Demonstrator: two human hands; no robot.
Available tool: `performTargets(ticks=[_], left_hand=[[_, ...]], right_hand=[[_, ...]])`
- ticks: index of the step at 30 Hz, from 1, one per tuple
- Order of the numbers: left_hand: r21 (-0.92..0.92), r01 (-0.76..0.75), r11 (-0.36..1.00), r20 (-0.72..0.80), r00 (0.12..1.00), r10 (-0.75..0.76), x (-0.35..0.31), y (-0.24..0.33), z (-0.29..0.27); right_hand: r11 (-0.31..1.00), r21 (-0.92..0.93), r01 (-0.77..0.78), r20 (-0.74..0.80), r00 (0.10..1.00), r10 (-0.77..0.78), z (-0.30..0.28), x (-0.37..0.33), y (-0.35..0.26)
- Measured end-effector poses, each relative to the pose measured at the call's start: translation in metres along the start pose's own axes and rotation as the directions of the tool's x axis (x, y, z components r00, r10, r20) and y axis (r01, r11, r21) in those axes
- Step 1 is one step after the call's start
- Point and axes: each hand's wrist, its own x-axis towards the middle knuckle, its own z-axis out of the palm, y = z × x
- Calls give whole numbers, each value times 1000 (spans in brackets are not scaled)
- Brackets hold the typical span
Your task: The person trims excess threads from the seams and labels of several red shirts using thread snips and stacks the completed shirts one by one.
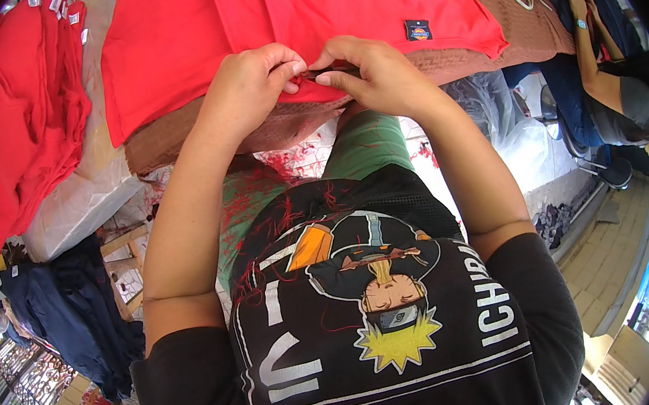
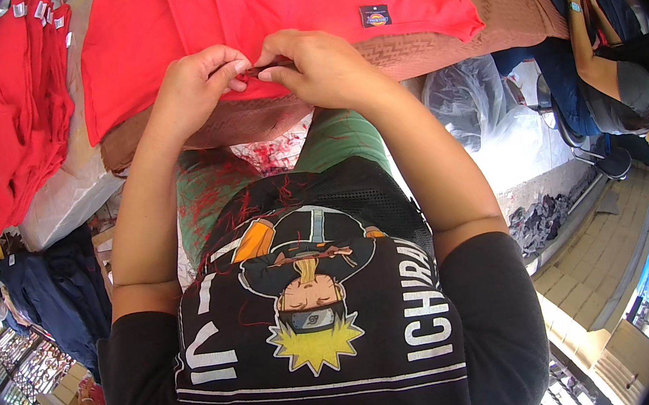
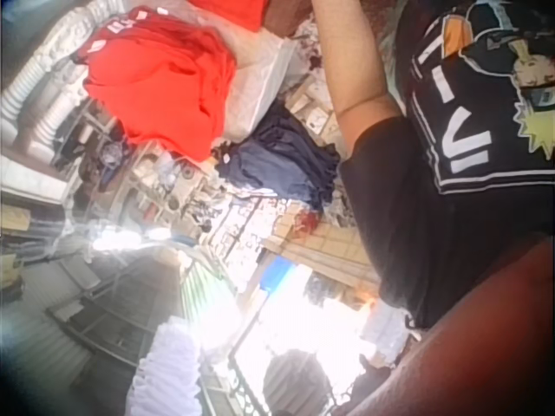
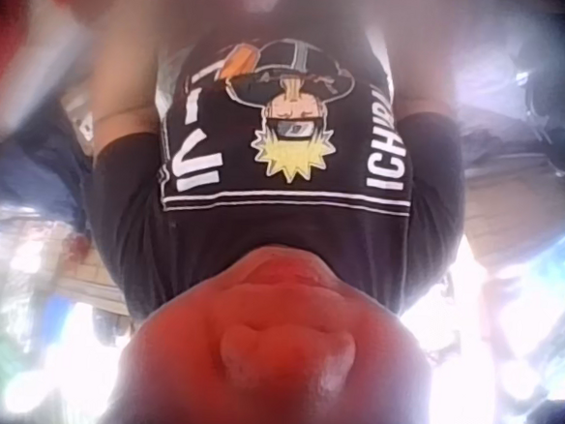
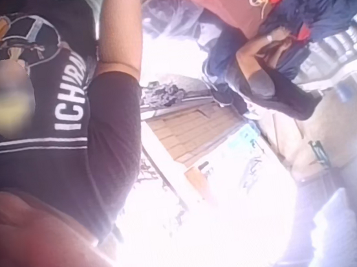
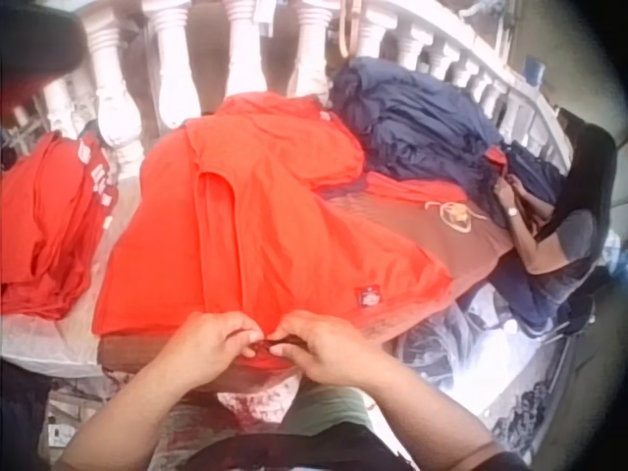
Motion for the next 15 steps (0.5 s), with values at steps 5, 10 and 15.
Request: performTargets(ticks=[5,10,15], left_hand=[[71,-228,971,-102,967,235,-5,-3,-3],[-330,-347,878,263,859,439,-37,28,-47],[-58,-222,973,285,931,230,-50,24,-16]], right_hand=[[997,-69,45,-1,999,-45,1,6,-7],[998,9,-64,-99,993,65,-30,-8,-6],[996,81,-32,-238,970,51,-46,-26,13]])
